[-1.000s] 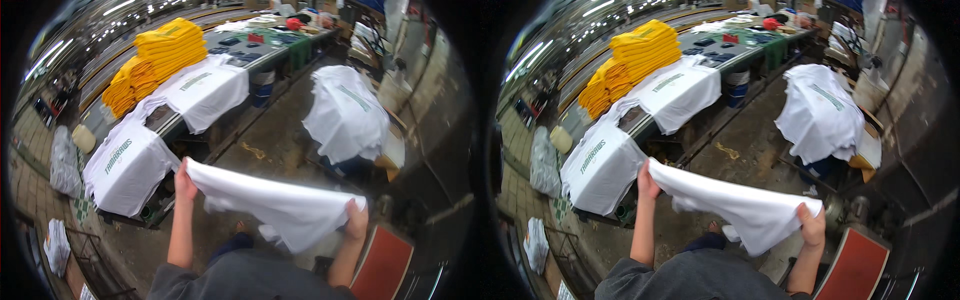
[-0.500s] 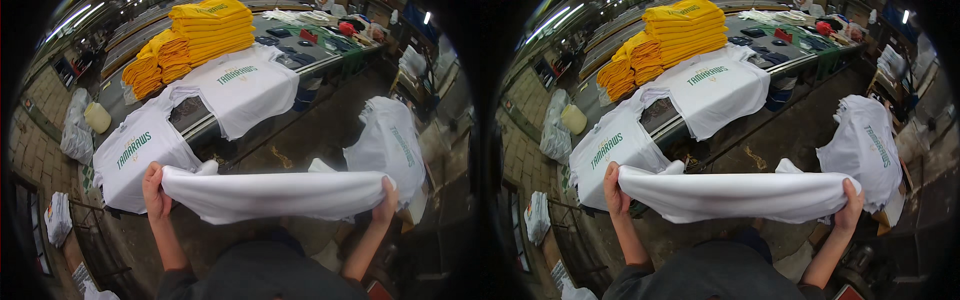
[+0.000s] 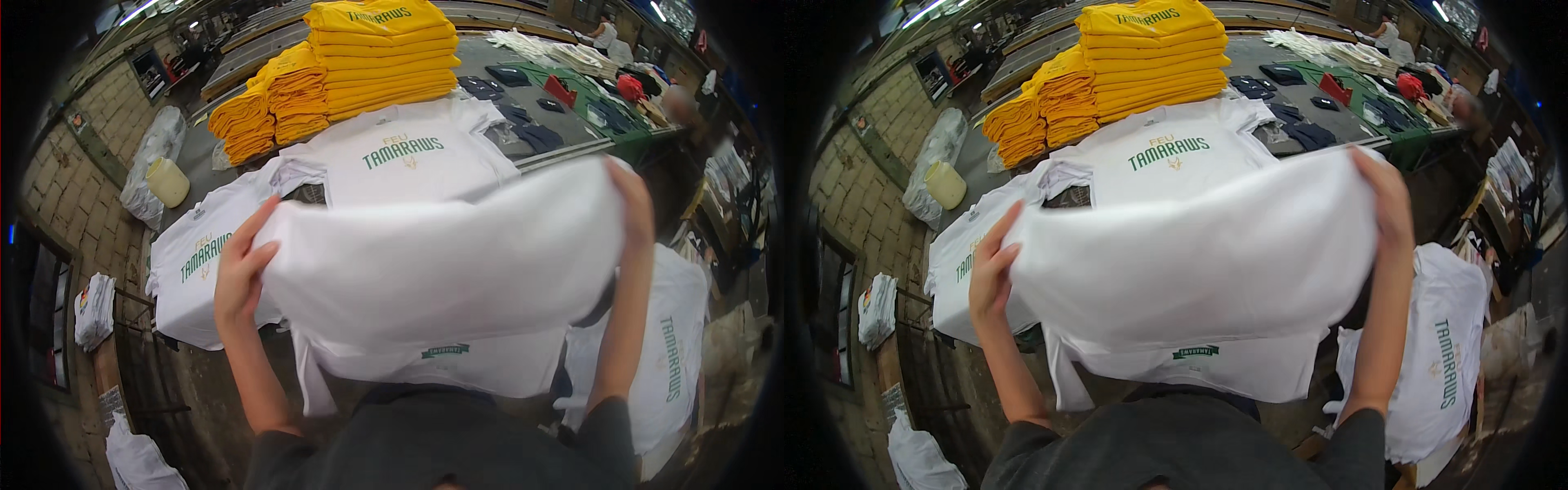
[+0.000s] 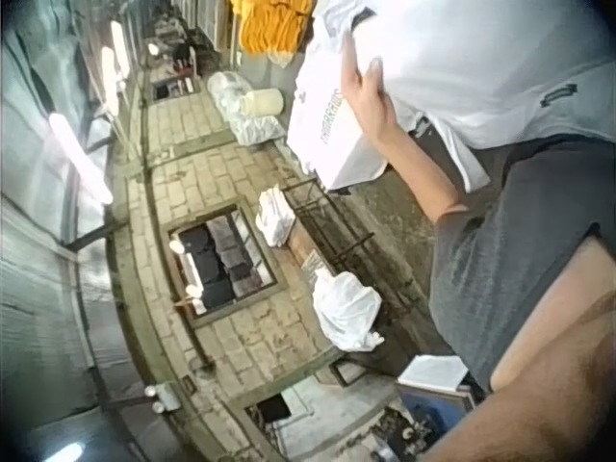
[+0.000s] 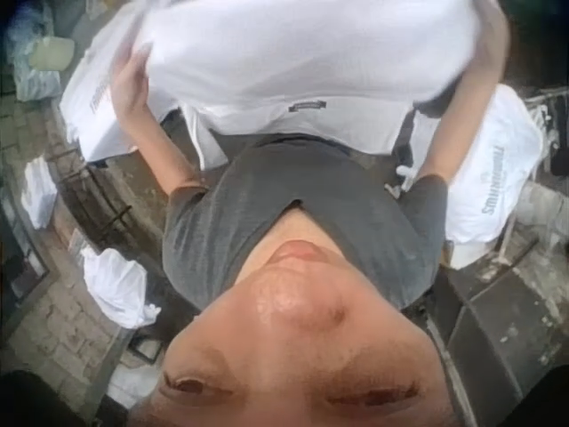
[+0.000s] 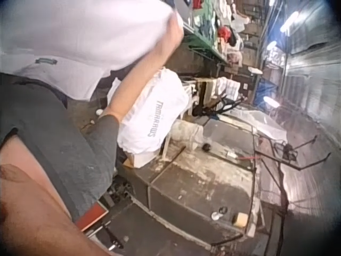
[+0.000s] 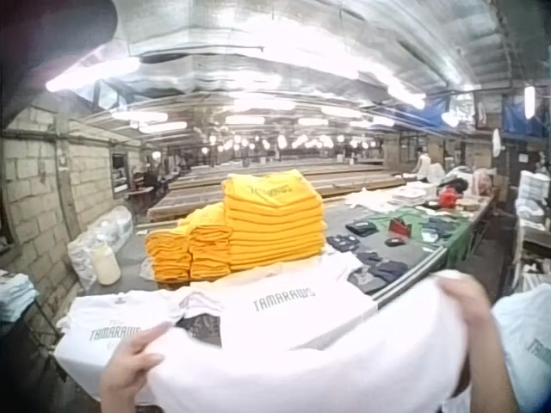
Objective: Aligning, heat pressing, and organizing t-shirts in a production facility.
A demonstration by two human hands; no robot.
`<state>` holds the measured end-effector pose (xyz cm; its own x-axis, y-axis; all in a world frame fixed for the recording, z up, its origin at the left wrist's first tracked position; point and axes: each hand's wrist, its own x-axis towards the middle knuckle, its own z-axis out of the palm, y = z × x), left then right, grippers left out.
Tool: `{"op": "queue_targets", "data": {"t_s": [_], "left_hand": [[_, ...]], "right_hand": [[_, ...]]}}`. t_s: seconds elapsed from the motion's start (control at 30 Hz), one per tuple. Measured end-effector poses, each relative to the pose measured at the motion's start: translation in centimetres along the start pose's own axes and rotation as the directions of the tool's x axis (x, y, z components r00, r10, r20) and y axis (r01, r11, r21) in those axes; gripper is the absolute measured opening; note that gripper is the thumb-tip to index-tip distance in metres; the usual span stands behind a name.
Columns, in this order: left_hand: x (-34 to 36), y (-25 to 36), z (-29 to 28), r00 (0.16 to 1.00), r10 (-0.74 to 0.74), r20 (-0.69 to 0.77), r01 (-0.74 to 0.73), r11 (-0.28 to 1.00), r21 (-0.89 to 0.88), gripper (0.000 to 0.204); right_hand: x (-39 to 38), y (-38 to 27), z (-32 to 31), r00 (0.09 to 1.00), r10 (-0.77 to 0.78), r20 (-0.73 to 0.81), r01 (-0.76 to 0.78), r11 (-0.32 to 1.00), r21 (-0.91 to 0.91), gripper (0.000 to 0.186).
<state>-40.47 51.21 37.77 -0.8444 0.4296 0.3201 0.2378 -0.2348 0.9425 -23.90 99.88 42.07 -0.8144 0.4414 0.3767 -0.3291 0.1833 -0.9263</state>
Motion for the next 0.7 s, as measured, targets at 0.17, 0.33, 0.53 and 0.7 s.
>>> {"op": "queue_targets", "data": {"t_s": [0.17,0.33,0.53,0.7], "left_hand": [[14.9,-2.7,1.1,0.986,-0.047,-0.163,0.055,0.997,0.05,0.058],[21.8,0.3,1.8,0.913,0.257,-0.316,-0.241,0.966,0.09,0.057],[22.6,-5.7,3.0,0.942,0.097,-0.322,-0.063,0.991,0.117,0.057],[20.0,-16.1,2.9,0.933,-0.133,-0.334,0.144,0.989,0.01,0.06]], "right_hand": [[17.0,4.6,2.1,0.938,0.271,0.216,-0.281,0.96,0.014,0.036],[27.3,4.7,3.3,0.988,-0.086,0.131,0.034,0.935,0.354,0.037],[30.7,12.3,3.4,0.985,0.167,-0.035,-0.161,0.978,0.136,0.042],[28.3,23.8,3.0,0.941,0.337,-0.007,-0.338,0.941,-0.036,0.044]]}}
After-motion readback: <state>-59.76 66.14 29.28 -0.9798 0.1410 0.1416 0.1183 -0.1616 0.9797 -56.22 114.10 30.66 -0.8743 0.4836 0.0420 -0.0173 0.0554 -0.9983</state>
